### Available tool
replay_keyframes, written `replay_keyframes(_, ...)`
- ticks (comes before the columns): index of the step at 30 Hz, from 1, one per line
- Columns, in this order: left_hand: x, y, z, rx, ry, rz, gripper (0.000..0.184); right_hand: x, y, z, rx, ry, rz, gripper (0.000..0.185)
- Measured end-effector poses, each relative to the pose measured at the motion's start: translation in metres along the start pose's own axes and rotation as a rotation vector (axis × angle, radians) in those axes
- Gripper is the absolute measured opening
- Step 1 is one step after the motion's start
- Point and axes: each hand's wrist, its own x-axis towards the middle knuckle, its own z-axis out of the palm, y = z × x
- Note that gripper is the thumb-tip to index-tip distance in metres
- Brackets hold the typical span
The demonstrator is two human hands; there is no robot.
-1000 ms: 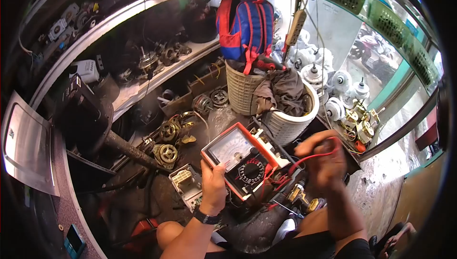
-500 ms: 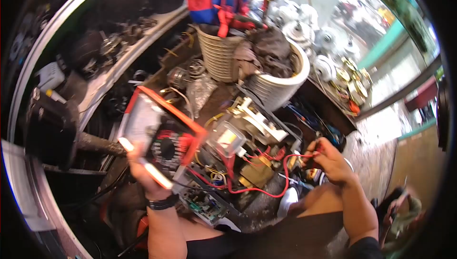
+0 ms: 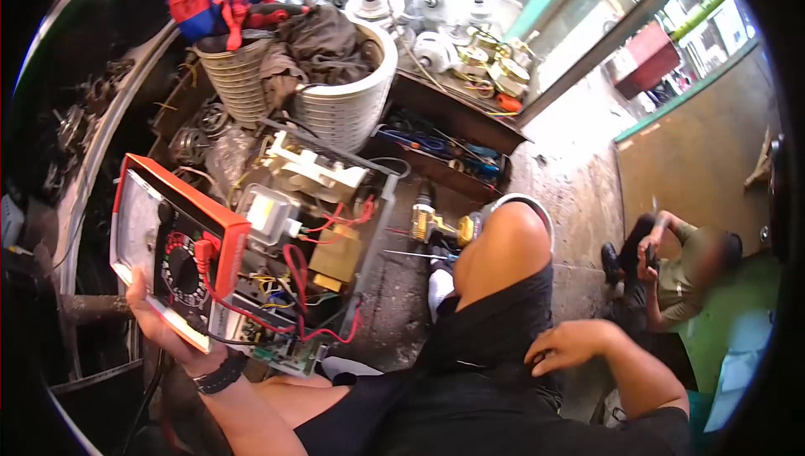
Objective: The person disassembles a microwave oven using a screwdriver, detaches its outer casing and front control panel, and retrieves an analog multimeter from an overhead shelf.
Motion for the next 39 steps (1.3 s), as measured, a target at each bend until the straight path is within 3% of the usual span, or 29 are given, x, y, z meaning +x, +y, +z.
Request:
replay_keyframes(2, 0.007, -0.004, -0.005, -0.007, -0.105, -0.094, 0.052, -0.008, -0.036, 0.037, -0.124, 0.298, 0.208, 0.07)
replay_keyframes(3, 0.006, -0.007, 0.003, -0.037, -0.138, -0.112, 0.051, -0.01, -0.036, 0.053, -0.264, 0.453, 0.128, 0.072)
replay_keyframes(7, 0.01, -0.019, 0.019, -0.035, -0.144, -0.037, 0.046, -0.012, -0.02, 0.083, -0.254, 0.577, 0.078, 0.065)
replay_keyframes(8, 0.015, -0.02, 0.011, -0.022, -0.146, -0.011, 0.047, -0.014, -0.016, 0.082, -0.265, 0.577, 0.069, 0.065)
replay_keyframes(10, 0.014, -0.02, 0.018, -0.06, -0.213, -0.046, 0.047, -0.02, -0.011, 0.079, -0.105, 0.346, 0.226, 0.06)
replay_keyframes(16, 0.024, -0.026, 0.02, -0.067, -0.213, -0.023, 0.049, -0.025, 0.048, 0.087, -0.039, 0.132, 0.126, 0.054)
replay_keyframes(20, 0.022, -0.024, 0.028, -0.052, -0.128, 0.016, 0.042, -0.005, 0.082, 0.077, -0.057, 0.09, -0.096, 0.048)
replay_keyframes(23, 0.007, -0.013, 0.032, 0.012, -0.159, 0.012, 0.044, -0.001, 0.05, 0.036, -0.139, -0.016, 0.004, 0.039)
replay_keyframes(26, 0.006, -0.009, 0.011, 0.068, -0.085, 0.064, 0.048, 0.006, -0.036, -0.039, -0.198, 0.005, 0.093, 0.036)
replay_keyframes(28, 0.006, -0.005, -0.008, 0.103, -0.042, 0.118, 0.047, 0.026, -0.078, -0.072, -0.098, 0.201, -0.326, 0.031)
replay_keyframes(30, 0.006, 0.001, -0.022, 0.125, -0.053, 0.125, 0.041, 0.055, -0.103, -0.096, -0.282, 0.393, -0.662, 0.024)
replay_keyframes(37, 0.003, 0.005, -0.029, 0.17, 0.01, 0.094, 0.044, 0.097, -0.14, -0.137, -0.41, 0.436, -0.571, 0.031)
replay_keyframes(38, 0.015, 0.001, -0.053, 0.387, 0.262, 0.404, 0.044, 0.089, -0.138, -0.14, -0.389, 0.466, -0.584, 0.032)
replay_keyframes(39, 0.022, 0.004, -0.066, 0.317, 0.248, 0.329, 0.046, 0.073, -0.128, -0.143, -0.368, 0.503, -0.577, 0.033)
